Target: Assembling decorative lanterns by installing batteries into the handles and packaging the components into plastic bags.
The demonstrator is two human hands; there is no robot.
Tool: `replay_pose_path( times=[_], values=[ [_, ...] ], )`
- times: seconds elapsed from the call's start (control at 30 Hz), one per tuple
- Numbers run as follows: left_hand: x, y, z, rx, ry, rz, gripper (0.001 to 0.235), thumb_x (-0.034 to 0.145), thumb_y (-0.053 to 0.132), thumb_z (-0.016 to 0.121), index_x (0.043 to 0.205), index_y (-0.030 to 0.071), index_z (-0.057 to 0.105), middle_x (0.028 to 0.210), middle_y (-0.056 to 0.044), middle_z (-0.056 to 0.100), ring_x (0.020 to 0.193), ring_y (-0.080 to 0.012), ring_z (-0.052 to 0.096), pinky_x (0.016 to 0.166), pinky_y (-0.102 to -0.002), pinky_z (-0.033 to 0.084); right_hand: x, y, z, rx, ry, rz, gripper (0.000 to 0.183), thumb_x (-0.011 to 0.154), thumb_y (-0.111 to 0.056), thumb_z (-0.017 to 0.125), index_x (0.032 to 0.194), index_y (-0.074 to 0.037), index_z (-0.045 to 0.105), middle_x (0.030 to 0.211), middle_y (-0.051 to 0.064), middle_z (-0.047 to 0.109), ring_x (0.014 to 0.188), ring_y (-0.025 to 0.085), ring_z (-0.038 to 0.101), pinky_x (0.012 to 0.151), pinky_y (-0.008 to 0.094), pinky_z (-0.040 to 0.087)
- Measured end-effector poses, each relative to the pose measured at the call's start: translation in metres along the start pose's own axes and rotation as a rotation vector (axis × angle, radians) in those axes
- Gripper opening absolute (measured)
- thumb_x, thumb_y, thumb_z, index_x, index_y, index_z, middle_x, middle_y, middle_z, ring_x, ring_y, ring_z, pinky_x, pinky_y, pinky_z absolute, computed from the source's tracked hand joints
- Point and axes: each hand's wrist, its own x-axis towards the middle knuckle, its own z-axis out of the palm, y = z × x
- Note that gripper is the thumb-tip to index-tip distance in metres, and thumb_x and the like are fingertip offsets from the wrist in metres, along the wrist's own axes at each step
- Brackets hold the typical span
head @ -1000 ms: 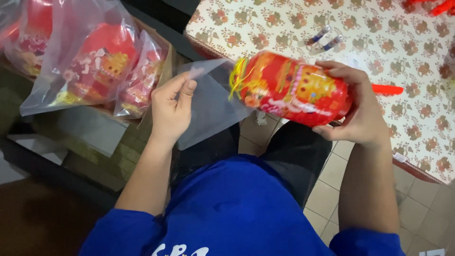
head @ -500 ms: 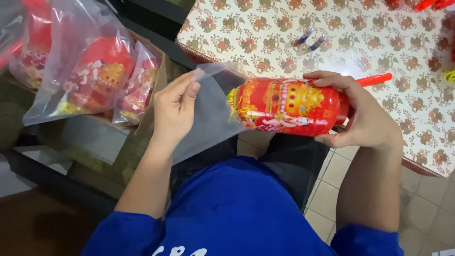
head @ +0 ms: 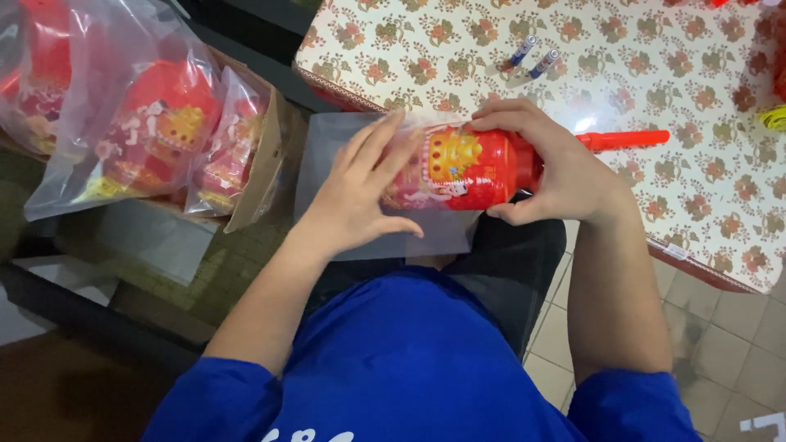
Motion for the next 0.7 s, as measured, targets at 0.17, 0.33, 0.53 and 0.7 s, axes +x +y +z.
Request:
replay_pose_path(
  times=[0.17,0.33,0.53,0.7],
  values=[
    [0.015,0.004,0.009,0.129,0.165,0.059,0.106,0.084,0.052,0.095,0.157,0.012,0.029,0.156,-0.021,0.04,0.146,-0.0359,0.046,0.113,-0.053,0.046,0.002,0.003,-0.003,-0.004,0.038,-0.027,0.086,0.077,-0.034,0.084,0.148,-0.008,0.044,0.152,0.017,0.044,0.146,0.032,0.045,0.114,0.044,0.048],
    [0.02,0.007,0.008,0.121,0.157,0.018,0.113,0.068,0.044,0.101,0.155,0.009,0.037,0.149,-0.022,0.045,0.139,-0.0407,0.049,0.108,-0.054,0.048,-0.039,-0.013,-0.02,-0.125,0.179,0.204,0.089,0.079,-0.048,0.076,0.153,-0.012,0.041,0.162,0.01,0.043,0.148,0.033,0.047,0.111,0.048,0.044],
    [0.024,0.013,0.004,0.049,0.181,0.0,0.1,0.083,0.045,0.096,0.153,0.01,0.033,0.151,-0.019,0.045,0.141,-0.0346,0.051,0.109,-0.051,0.051,-0.08,0.036,-0.028,-0.547,0.361,0.552,0.058,0.086,0.005,0.063,0.144,0.005,0.064,0.138,0.026,0.055,0.125,0.044,0.053,0.096,0.056,0.045],
    [0.023,0.011,0.007,-0.006,0.194,-0.044,0.112,0.079,0.042,0.1,0.158,0.013,0.026,0.155,-0.017,0.044,0.143,-0.0336,0.05,0.113,-0.053,0.05,-0.087,0.051,-0.016,-0.705,0.36,0.543,0.019,0.105,-0.008,0.067,0.118,0.002,0.075,0.104,0.02,0.062,0.083,0.037,0.063,0.073,0.045,0.049]
  ],
)
